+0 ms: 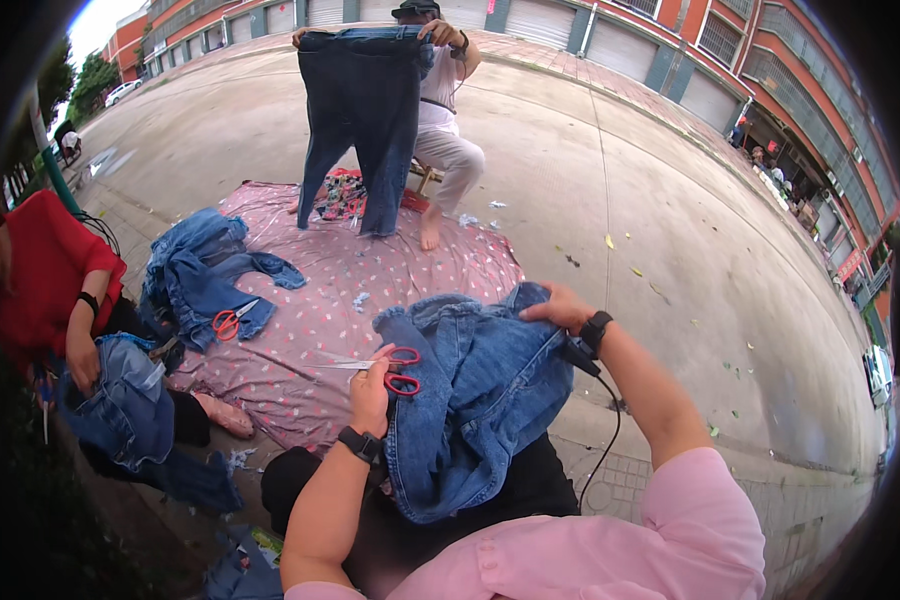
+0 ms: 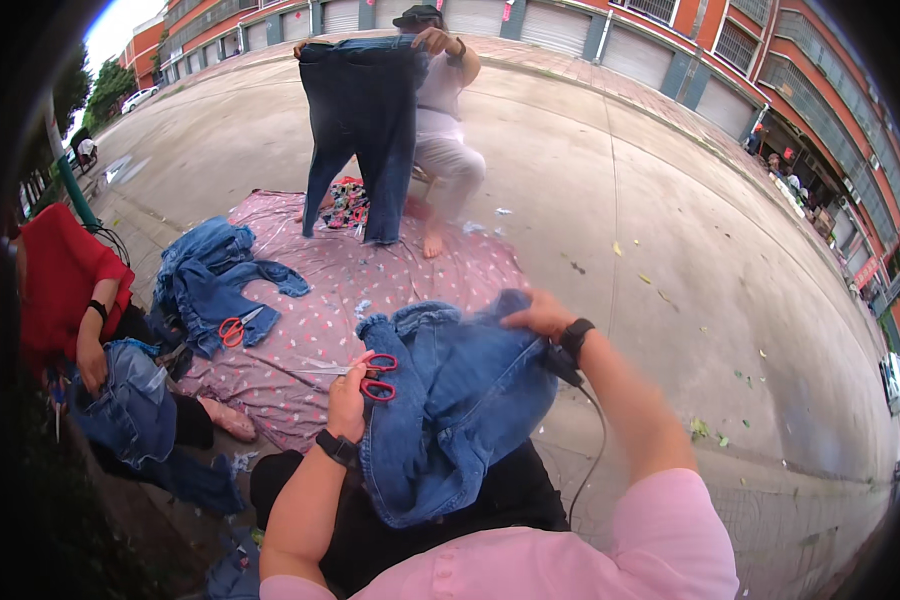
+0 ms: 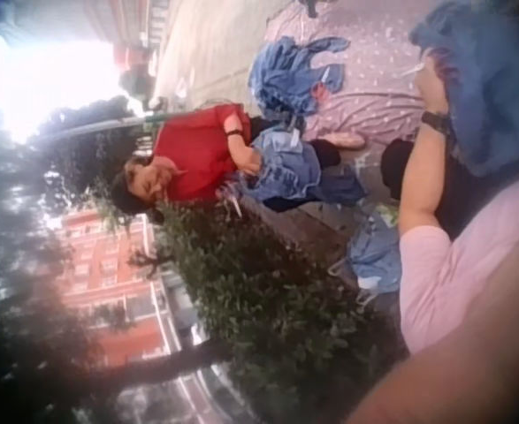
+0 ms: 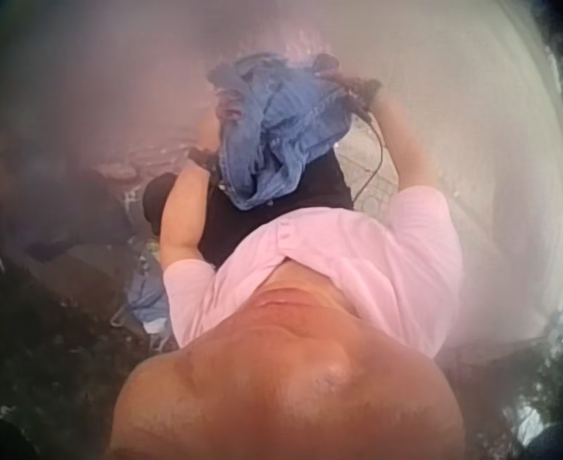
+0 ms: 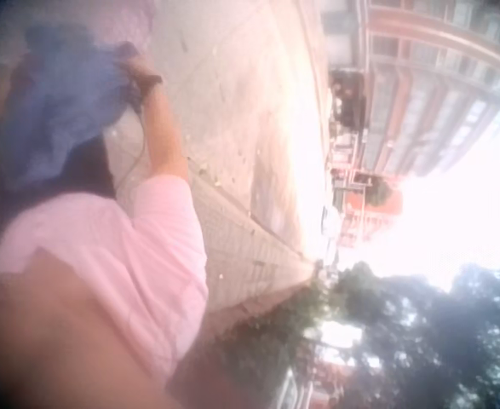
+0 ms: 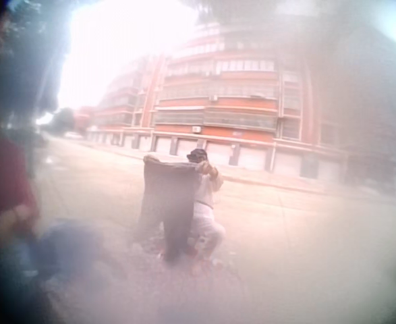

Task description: Cutting seams and hardware off of blue denim jeans using scissors.

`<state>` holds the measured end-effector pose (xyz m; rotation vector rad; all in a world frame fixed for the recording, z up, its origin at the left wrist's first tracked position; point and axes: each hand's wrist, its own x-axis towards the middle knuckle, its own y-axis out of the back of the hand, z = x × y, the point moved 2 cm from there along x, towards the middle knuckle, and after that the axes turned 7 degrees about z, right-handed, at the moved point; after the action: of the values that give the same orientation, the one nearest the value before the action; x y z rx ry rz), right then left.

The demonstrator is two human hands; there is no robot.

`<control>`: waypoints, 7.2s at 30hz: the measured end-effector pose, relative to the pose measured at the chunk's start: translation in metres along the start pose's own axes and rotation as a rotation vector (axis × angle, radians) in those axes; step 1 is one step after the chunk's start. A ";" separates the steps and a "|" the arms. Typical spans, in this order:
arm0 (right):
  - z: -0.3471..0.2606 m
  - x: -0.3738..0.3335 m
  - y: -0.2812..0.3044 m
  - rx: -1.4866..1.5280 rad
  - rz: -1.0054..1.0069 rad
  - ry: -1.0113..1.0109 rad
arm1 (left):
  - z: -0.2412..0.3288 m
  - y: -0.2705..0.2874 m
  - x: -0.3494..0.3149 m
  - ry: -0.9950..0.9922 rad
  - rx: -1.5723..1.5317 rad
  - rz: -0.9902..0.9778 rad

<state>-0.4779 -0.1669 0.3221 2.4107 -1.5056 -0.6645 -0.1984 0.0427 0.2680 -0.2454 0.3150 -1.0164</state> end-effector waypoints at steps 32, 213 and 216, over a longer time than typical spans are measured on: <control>-0.171 -0.211 0.317 -0.863 1.137 0.455 | 0.000 0.020 0.032 0.184 -0.113 0.009; -0.068 0.020 -0.169 -0.002 0.059 0.646 | 0.033 0.054 0.010 0.182 0.370 0.108; -0.068 0.021 -0.170 0.034 0.042 0.631 | 0.032 0.055 0.009 0.167 0.410 0.098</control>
<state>-0.3023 -0.1128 0.3055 2.2849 -1.2851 0.1370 -0.1388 0.0639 0.2771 0.2249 0.2600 -0.9833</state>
